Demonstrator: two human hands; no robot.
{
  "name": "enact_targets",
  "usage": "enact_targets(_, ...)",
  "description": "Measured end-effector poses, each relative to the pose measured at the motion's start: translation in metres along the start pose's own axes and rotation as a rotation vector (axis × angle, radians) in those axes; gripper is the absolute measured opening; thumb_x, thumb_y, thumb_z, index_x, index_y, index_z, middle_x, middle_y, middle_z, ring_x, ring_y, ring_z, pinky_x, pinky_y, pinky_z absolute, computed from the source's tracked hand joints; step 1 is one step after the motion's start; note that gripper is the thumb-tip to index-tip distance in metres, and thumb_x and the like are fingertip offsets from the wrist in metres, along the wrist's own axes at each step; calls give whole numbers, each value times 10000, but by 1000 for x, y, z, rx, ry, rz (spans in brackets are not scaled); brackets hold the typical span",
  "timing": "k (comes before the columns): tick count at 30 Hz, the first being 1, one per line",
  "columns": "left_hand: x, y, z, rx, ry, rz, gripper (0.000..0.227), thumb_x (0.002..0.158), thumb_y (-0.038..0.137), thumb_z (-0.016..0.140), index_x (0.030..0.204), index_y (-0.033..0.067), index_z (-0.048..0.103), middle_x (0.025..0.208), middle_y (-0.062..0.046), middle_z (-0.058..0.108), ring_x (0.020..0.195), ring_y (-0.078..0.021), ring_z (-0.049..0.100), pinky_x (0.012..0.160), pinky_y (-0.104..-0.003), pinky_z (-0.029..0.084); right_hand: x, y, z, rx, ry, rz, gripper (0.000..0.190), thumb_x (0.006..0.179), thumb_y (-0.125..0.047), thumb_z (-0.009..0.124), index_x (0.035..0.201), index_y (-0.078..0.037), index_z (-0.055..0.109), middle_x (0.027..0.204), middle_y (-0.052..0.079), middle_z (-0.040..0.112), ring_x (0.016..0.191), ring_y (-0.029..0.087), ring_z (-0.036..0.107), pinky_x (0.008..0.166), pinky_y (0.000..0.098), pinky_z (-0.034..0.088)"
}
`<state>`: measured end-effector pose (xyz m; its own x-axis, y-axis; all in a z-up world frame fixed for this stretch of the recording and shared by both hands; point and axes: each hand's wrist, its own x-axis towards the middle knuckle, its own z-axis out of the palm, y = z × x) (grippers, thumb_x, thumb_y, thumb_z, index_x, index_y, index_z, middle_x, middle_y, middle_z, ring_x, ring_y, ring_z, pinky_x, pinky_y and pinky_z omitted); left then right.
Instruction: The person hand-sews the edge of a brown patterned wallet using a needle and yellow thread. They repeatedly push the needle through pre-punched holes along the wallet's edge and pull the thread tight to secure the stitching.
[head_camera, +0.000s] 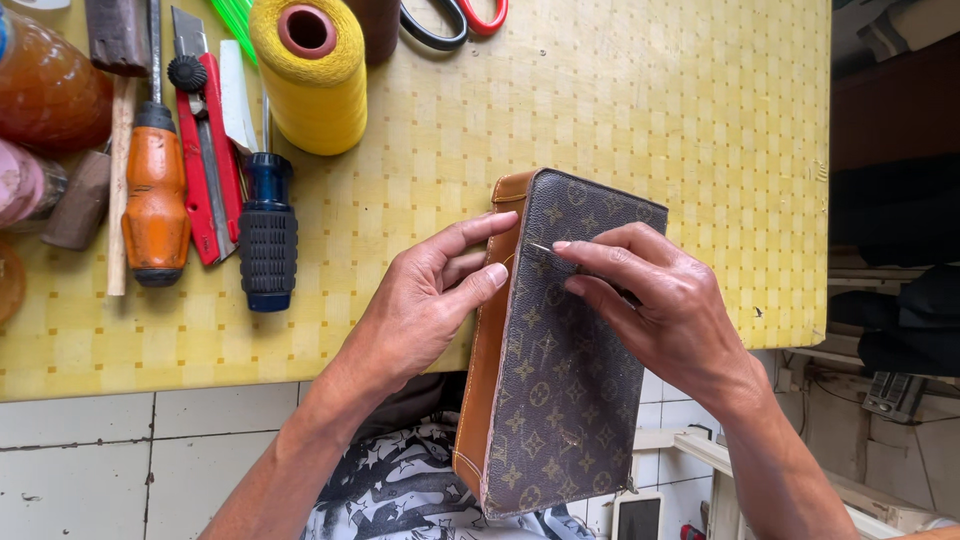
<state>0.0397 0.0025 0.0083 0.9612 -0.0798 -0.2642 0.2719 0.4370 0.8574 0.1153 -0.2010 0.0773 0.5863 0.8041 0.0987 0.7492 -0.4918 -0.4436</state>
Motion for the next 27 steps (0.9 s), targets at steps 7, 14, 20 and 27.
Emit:
enact_targets(7, 0, 7, 0, 8, -13, -4, 457, 899, 83, 577, 1355, 93, 557, 1123, -8, 689, 1074, -39, 603, 987, -194, 473, 5, -1, 1, 40, -43, 8, 278, 953, -106, 624, 1230, -124, 618, 968, 79, 616, 797, 182, 592, 696, 292, 491)
enact_targets(14, 2, 6, -1, 8, -17, 4, 448, 888, 67, 579, 1335, 94, 566, 1166, -25, 694, 1066, -48, 621, 961, -197, 502, 6, -2, -1, 51, -64, 34, 263, 963, -97, 592, 1223, -115, 625, 961, 77, 617, 804, 183, 603, 716, 287, 489)
enact_targets(20, 2, 3, -1, 8, -24, 2, 466, 896, 50, 584, 1360, 93, 563, 1083, 11, 658, 1044, -29, 581, 942, -177, 474, 5, -3, -3, 50, -80, 42, 259, 966, -93, 579, 1219, -117, 628, 957, 71, 616, 791, 176, 598, 708, 278, 479)
enact_targets(27, 2, 2, -2, 5, -31, 21, 459, 884, 50, 586, 1341, 92, 562, 1266, -10, 628, 1124, -45, 564, 995, -194, 457, 6, -2, -3, 50, -82, 47, 255, 967, -100, 578, 1214, -119, 637, 961, 66, 620, 781, 168, 602, 689, 272, 482)
